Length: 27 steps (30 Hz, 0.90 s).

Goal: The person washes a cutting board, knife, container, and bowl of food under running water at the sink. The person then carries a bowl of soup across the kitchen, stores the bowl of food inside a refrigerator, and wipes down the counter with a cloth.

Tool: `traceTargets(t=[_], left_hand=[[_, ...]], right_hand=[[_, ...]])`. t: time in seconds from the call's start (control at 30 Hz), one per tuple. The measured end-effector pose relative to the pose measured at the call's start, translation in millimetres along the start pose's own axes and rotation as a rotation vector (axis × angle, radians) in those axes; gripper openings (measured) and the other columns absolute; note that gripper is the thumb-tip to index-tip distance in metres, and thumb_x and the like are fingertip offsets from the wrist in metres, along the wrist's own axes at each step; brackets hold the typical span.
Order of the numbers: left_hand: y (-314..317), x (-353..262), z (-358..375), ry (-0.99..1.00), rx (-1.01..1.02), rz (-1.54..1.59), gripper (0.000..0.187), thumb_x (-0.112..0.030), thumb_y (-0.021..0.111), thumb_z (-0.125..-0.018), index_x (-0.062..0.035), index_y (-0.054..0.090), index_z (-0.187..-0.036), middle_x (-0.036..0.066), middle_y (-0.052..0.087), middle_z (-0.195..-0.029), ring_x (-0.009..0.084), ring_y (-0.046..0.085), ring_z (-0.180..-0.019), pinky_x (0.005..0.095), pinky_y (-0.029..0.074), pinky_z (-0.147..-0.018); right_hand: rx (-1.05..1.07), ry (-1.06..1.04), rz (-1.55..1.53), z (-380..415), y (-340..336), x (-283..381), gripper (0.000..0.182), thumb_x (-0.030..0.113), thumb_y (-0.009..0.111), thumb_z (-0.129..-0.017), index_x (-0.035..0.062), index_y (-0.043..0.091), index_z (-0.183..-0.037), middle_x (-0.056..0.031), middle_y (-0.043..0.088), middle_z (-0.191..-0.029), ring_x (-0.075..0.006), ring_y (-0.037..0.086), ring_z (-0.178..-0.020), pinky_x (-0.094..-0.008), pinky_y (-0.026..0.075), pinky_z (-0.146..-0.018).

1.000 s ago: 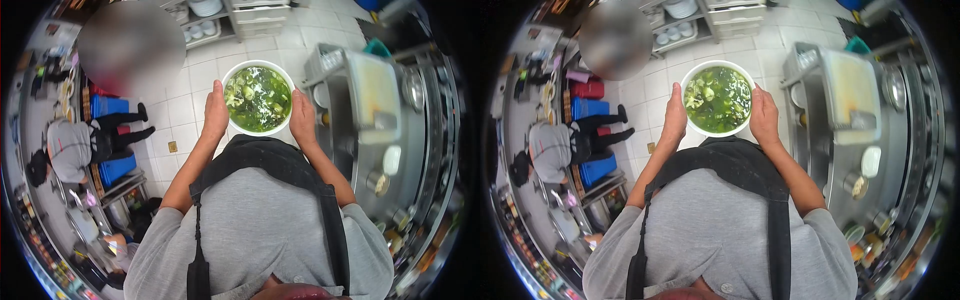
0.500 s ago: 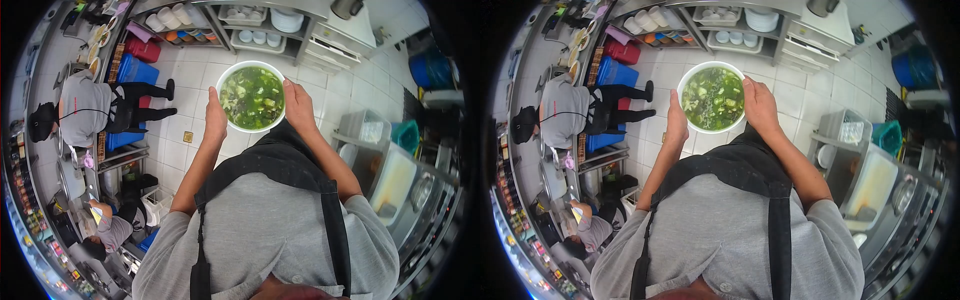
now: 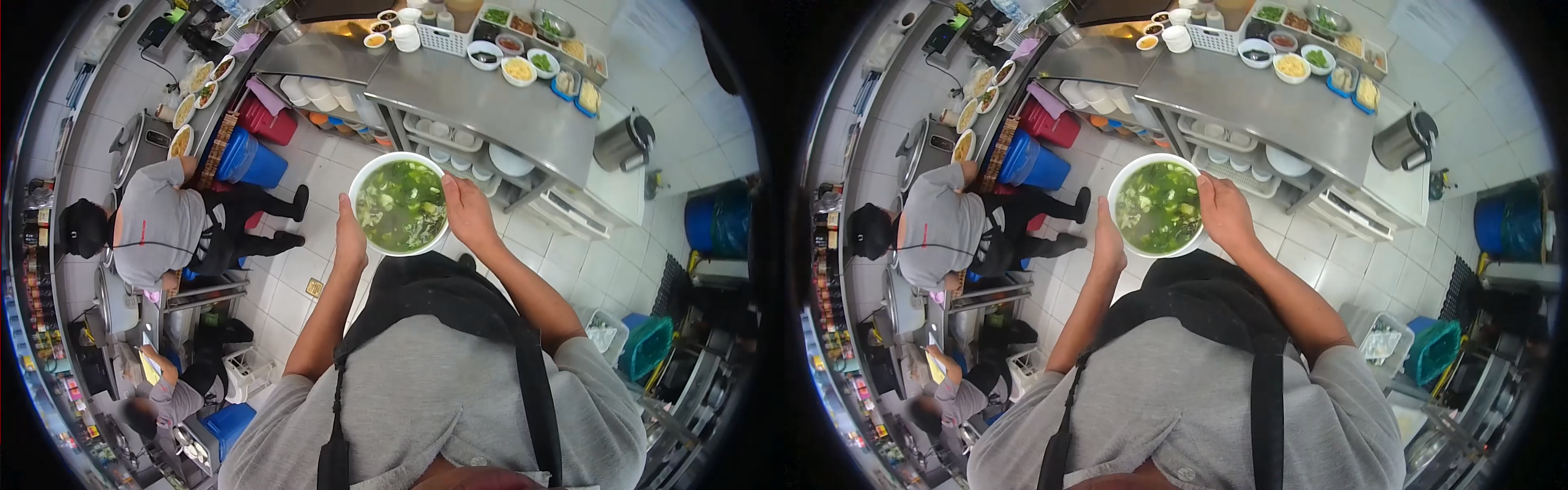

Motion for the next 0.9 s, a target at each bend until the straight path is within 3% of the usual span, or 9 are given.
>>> traceTargets(t=[0.27,0.37,0.43,0.57,0.9], left_hand=[[20,-68,-176,-0.001,0.005,-0.082,0.073,-0.054,0.031,-0.108,0.0087,0.059,-0.132,0.019,0.067,-0.124,0.0247,0.065,-0.113,0.036,0.048,-0.1],[24,-95,-259,-0.02,0.116,-0.073,0.07,-0.053,0.031,-0.109,0.0053,0.053,-0.14,0.018,0.062,-0.136,0.0243,0.06,-0.124,0.0354,0.043,-0.108],[25,-114,-303,0.047,0.064,-0.125,0.071,-0.052,0.031,-0.109,0.0082,0.064,-0.124,0.017,0.07,-0.115,0.0235,0.067,-0.104,0.036,0.049,-0.096],[21,-150,-390,0.057,0.082,-0.097,0.071,-0.055,0.033,-0.107,0.0074,0.066,-0.121,0.017,0.071,-0.11,0.0228,0.067,-0.101,0.0352,0.051,-0.092],[9,-208,-570,0.002,-0.034,-0.13,0.076,-0.059,0.043,-0.103,0.01,0.061,-0.131,0.021,0.067,-0.124,0.0271,0.065,-0.112,0.0351,0.048,-0.099]], right_hand=[[-0.067,0.094,-0.014,-164,74,-29,0.048,0.036,0.041,-0.107,-0.0004,0.067,-0.124,-0.0296,0.068,-0.108,-0.0452,0.062,-0.108,-0.0484,0.048,-0.095],[-0.125,0.059,0.006,-235,100,-26,0.048,0.036,0.041,-0.108,0.0002,0.066,-0.125,-0.0293,0.067,-0.108,-0.0455,0.063,-0.105,-0.0484,0.049,-0.094],[-0.146,0.07,0.002,-274,124,-30,0.048,0.037,0.04,-0.108,0.0001,0.066,-0.124,-0.0293,0.067,-0.109,-0.0455,0.063,-0.104,-0.0483,0.049,-0.093],[-0.097,0.115,-0.046,-361,166,-36,0.048,0.038,0.04,-0.108,0.0,0.066,-0.123,-0.0292,0.066,-0.109,-0.0454,0.063,-0.103,-0.0471,0.049,-0.092],[-0.044,0.206,-0.007,-514,254,-36,0.058,0.046,0.036,-0.108,-0.0011,0.064,-0.128,-0.0312,0.065,-0.119,-0.0475,0.06,-0.114,-0.0494,0.046,-0.099]])
Point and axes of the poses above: each hand's wrist, its own z-axis away from the middle knuckle, its own y-axis out of the palm, x = y × z, the point moved 3 cm from there along -z, towards the middle knuckle
